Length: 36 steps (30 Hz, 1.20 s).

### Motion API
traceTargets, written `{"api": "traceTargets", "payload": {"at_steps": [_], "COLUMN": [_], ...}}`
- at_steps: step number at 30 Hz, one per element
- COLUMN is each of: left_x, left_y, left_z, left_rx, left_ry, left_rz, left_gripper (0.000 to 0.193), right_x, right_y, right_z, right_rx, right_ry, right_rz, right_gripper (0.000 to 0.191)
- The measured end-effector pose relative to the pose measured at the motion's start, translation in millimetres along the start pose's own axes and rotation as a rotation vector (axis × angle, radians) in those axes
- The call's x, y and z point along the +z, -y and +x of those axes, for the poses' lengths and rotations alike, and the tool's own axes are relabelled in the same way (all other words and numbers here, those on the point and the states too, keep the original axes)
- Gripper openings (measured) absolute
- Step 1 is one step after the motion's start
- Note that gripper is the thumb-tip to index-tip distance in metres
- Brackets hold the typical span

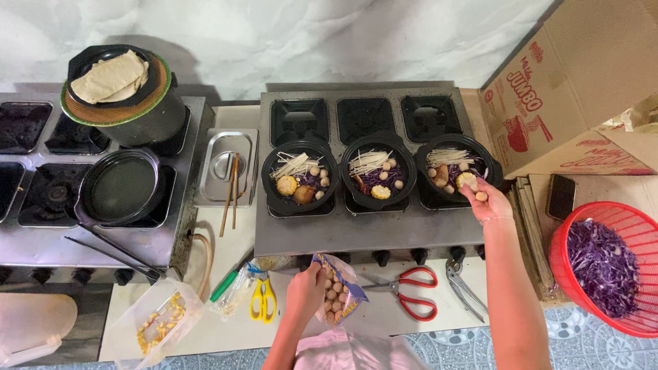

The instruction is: The person adds ingredients by hand into three black clay pots on a gas stove, taking mushrooms and ball-shaped items from a plastic bag and placing sausage slices from a metal tray into the pots. They then carry a plastic pitcher to a large stockpot, scoop broth, and pour it into the pots.

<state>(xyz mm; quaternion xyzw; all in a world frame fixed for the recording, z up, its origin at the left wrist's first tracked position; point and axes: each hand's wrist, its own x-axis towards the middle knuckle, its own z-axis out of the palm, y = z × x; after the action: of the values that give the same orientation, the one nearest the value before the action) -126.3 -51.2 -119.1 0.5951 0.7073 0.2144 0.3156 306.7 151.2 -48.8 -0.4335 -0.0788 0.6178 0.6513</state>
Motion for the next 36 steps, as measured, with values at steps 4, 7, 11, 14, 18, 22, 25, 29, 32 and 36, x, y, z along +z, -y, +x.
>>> {"api": "traceTargets", "payload": {"at_steps": [4,7,11,14,18,22,25,29,32,36], "left_x": [-4.4,-6.8,-11.8,-17.3,-22.8,-25.9,-29.7,-34.0,-34.6,-34.6], "left_y": [-0.6,-0.2,5.1,11.2,19.5,24.3,26.3,26.0,24.7,22.0], "left_z": [-5.2,-7.5,-9.4,-9.0,-16.8,-24.8,-30.5,-32.5,-34.4,-36.8], "left_rx": [-0.013,-0.012,-0.001,0.029,0.019,0.023,0.032,0.005,-0.002,0.018], "left_ry": [-0.011,-0.030,-0.058,-0.099,-0.104,-0.164,-0.181,-0.145,-0.136,-0.117], "left_rz": [-0.016,-0.023,-0.070,-0.081,-0.121,-0.140,-0.193,-0.189,-0.150,-0.145], "left_gripper": [0.021,0.022,0.021,0.021,0.022,0.025,0.024,0.024,0.024,0.024], "right_x": [-2.2,-2.6,-1.0,11.8,35.6,48.9,44.6,27.6,18.5,16.7], "right_y": [2.1,2.3,-29.1,-94.5,-199.0,-271.4,-293.4,-295.4,-290.9,-288.3], "right_z": [3.2,-1.4,-35.1,-97.3,-179.9,-213.8,-214.5,-204.0,-203.2,-216.9], "right_rx": [0.022,-0.023,-0.154,0.072,0.353,0.679,0.605,0.525,0.454,0.291], "right_ry": [-0.041,0.000,0.303,0.358,0.553,0.411,0.267,0.165,0.256,0.358], "right_rz": [0.061,0.136,0.119,-0.060,-0.480,-0.140,-0.190,-0.204,-0.227,-0.532], "right_gripper": [0.043,0.044,0.045,0.027,0.041,0.028,0.030,0.031,0.032,0.033]}}
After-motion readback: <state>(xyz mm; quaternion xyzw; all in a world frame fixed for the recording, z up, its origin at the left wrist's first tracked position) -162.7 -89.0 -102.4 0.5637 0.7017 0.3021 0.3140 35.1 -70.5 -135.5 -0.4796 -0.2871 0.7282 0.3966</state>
